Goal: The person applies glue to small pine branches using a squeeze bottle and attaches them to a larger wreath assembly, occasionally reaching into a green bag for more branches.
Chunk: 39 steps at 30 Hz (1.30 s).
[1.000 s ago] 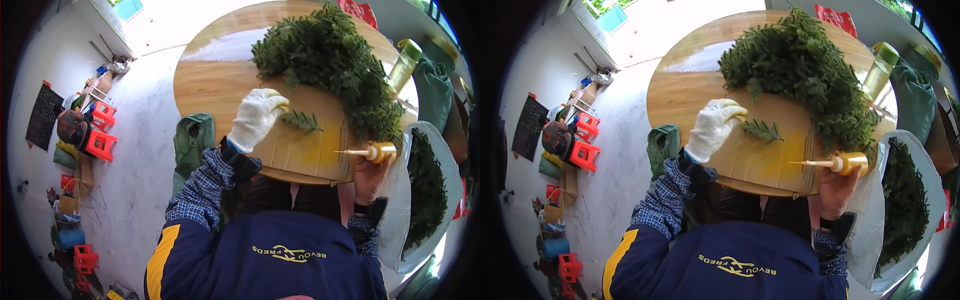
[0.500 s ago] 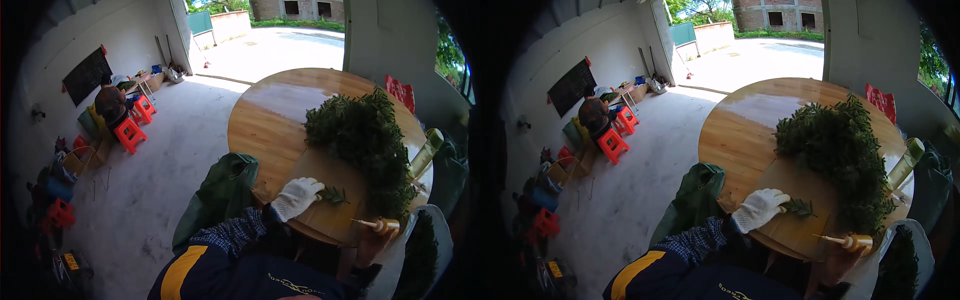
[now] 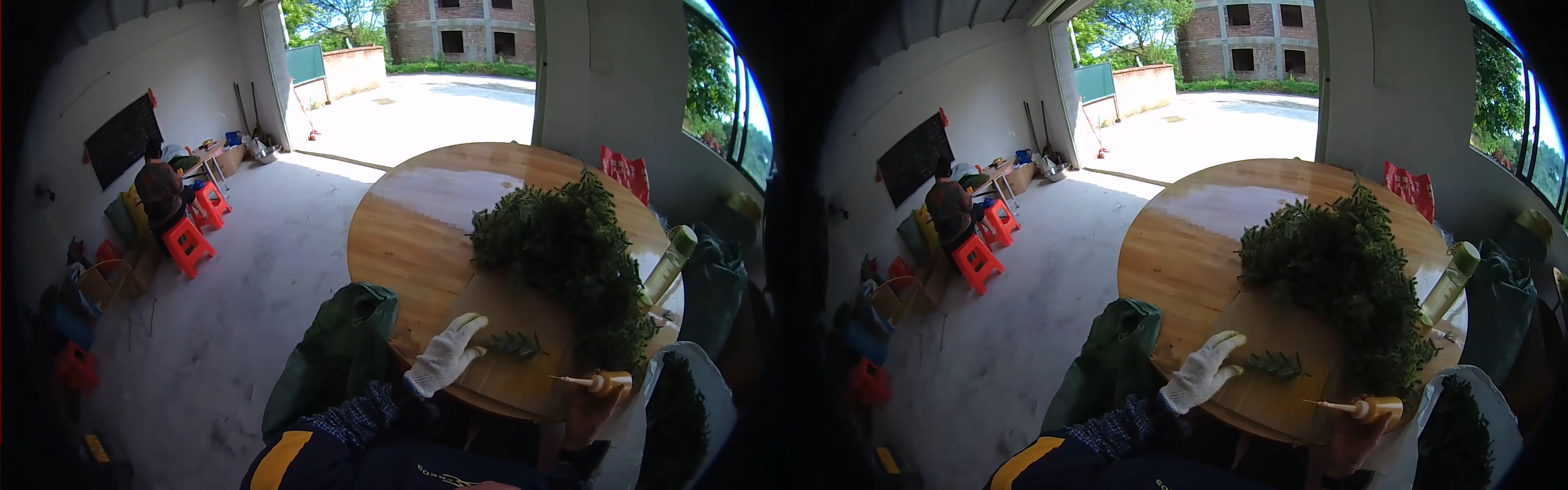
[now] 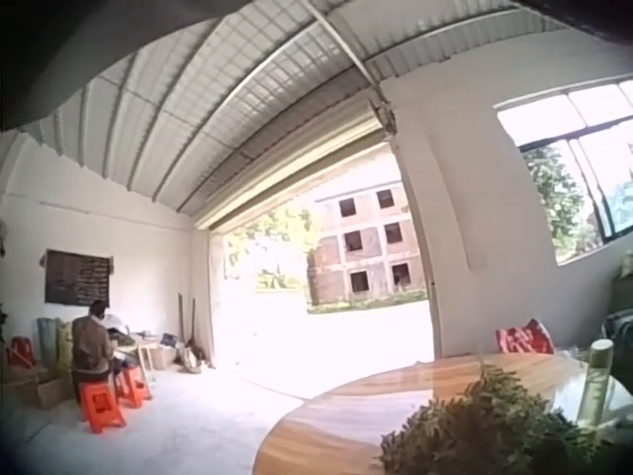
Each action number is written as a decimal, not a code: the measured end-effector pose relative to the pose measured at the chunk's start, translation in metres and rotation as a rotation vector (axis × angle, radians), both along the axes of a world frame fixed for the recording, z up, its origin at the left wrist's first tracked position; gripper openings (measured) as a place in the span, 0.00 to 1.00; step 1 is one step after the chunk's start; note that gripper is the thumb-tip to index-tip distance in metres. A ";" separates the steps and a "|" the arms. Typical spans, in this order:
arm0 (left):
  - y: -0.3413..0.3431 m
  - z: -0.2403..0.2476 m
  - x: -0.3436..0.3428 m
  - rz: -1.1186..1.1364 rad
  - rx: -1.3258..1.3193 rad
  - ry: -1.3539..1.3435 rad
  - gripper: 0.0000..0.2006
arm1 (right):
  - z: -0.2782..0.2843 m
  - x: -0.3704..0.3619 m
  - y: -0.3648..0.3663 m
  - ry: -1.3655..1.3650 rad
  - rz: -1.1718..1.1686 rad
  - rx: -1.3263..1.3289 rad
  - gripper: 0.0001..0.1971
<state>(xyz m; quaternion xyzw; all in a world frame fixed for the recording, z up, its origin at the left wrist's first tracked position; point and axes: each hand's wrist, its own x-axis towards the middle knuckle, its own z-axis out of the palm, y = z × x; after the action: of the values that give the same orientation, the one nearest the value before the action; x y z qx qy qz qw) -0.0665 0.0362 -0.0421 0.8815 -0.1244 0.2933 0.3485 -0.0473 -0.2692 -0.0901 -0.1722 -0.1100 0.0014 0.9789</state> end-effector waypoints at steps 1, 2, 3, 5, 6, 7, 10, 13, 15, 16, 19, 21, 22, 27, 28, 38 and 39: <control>0.002 0.003 0.009 -0.009 -0.049 0.020 0.24 | 0.003 0.005 0.002 -0.010 -0.026 -0.001 0.23; -0.002 -0.001 0.003 -0.018 -0.104 0.068 0.25 | 0.004 -0.001 0.001 0.015 -0.030 0.012 0.23; -0.006 -0.004 -0.001 -0.036 -0.160 0.121 0.25 | 0.007 -0.004 0.001 0.044 -0.045 0.023 0.23; -0.008 0.001 -0.001 -0.049 -0.061 0.008 0.24 | -0.002 -0.015 -0.006 0.045 -0.021 0.043 0.23; -0.009 0.000 0.000 -0.052 -0.118 0.018 0.23 | -0.008 -0.006 -0.010 0.002 0.011 0.057 0.22; -0.005 -0.001 -0.001 -0.064 -0.172 0.032 0.22 | -0.017 -0.007 -0.005 0.047 -0.069 0.033 0.22; 0.004 -0.001 -0.016 -0.063 -0.368 0.036 0.17 | -0.013 -0.008 0.016 0.125 -0.018 0.113 0.23; 0.008 -0.012 -0.009 -0.083 -0.420 0.101 0.14 | -0.015 0.004 0.013 0.173 0.013 0.211 0.24; 0.003 -0.016 0.002 -0.121 -0.420 0.124 0.13 | -0.013 0.003 0.007 0.160 -0.015 0.224 0.24; 0.001 -0.018 0.011 -0.133 -0.454 0.114 0.13 | -0.014 0.003 0.006 0.175 0.014 0.241 0.25; 0.007 -0.029 0.003 -0.177 -0.491 0.184 0.12 | -0.010 0.002 0.004 0.205 -0.077 0.213 0.25; 0.011 -0.023 -0.004 -0.157 -0.528 0.175 0.11 | -0.018 0.000 0.008 0.208 -0.080 0.211 0.25; 0.008 -0.020 0.000 -0.143 -0.556 0.146 0.10 | -0.015 0.009 0.005 0.167 -0.055 0.193 0.25; 0.016 -0.030 0.003 -0.214 -0.685 0.220 0.10 | -0.018 0.005 0.006 0.138 -0.059 0.178 0.25; 0.014 -0.029 0.002 -0.227 -0.728 0.238 0.09 | -0.016 0.006 0.003 0.132 -0.053 0.181 0.25; 0.059 0.007 -0.022 -0.337 -1.017 0.196 0.12 | -0.009 0.004 0.008 0.154 -0.021 0.149 0.25; 0.064 0.011 -0.025 -0.290 -0.994 0.160 0.12 | -0.011 0.001 0.019 0.178 -0.007 0.151 0.25</control>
<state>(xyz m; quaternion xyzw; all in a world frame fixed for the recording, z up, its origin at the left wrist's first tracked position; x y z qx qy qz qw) -0.0917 0.1000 -0.0313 0.6031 -0.0642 0.1975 0.7702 -0.0468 -0.2503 -0.1006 -0.0977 -0.0218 0.0049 0.9950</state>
